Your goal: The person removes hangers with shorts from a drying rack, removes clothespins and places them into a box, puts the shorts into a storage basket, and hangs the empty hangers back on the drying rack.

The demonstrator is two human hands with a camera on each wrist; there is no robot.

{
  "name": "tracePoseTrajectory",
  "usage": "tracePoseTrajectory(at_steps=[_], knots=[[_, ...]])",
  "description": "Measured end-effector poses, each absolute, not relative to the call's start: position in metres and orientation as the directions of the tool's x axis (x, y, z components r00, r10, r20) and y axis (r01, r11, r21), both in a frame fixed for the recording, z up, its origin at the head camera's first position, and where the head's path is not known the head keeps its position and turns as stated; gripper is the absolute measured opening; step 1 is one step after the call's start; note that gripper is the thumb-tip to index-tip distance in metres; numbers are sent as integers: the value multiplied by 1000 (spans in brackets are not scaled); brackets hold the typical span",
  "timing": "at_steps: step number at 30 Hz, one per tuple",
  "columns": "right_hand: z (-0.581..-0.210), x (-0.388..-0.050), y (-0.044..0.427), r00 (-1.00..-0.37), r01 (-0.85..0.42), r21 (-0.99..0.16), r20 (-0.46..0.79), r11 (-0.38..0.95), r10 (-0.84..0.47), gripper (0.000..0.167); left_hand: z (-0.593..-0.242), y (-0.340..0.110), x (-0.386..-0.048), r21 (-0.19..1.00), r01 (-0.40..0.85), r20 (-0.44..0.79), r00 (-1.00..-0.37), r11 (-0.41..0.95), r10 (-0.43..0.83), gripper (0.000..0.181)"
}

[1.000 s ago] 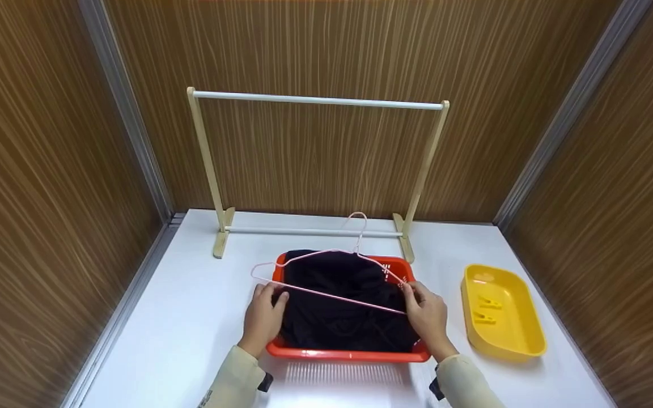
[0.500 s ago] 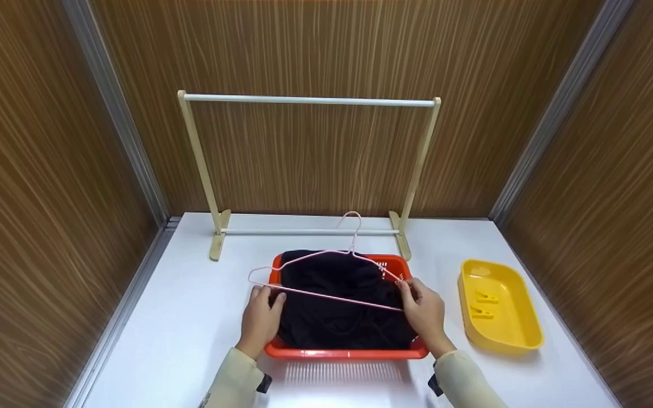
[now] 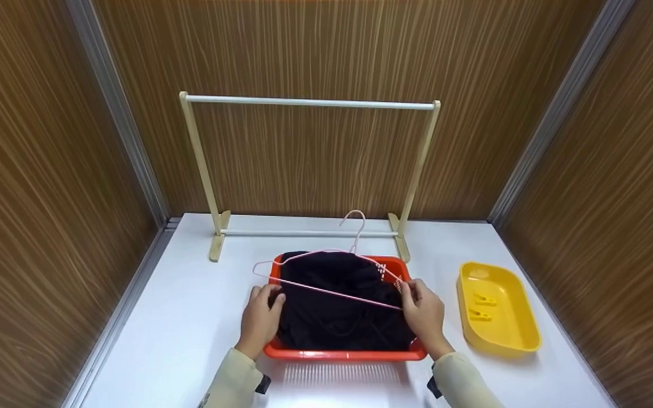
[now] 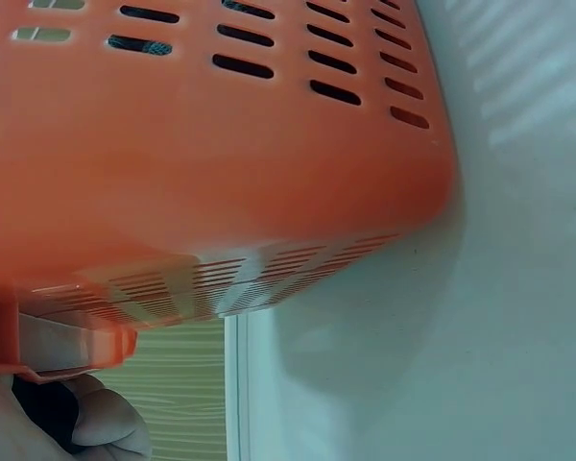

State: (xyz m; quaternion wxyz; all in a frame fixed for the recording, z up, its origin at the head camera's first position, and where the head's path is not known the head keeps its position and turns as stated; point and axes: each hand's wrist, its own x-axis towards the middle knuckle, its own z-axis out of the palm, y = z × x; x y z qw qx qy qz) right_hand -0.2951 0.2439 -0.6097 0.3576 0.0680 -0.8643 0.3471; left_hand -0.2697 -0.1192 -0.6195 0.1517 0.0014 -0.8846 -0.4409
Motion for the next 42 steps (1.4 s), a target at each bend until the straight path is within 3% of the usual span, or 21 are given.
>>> tracePoseTrajectory(at_steps=[12,21,33,42], knots=[[-612,-296,239,-715,-361,-555,681,749,160,11,-619,-125,-268,783,128,271,-951,608,-150,23],[-609,-303,239,-664,-404,-545,727,734,174,7,-615,-125,-276,793,142,281,-948,592,-148,24],[-606,-304,252,-751,-342,-733,589,587,298,14,-617,-120,-276,797,158,287,-948,583,-135,24],[-588,-296,283,-697,-373,-604,684,704,217,11,-619,-119,-270,800,155,288,-947,579,-145,22]])
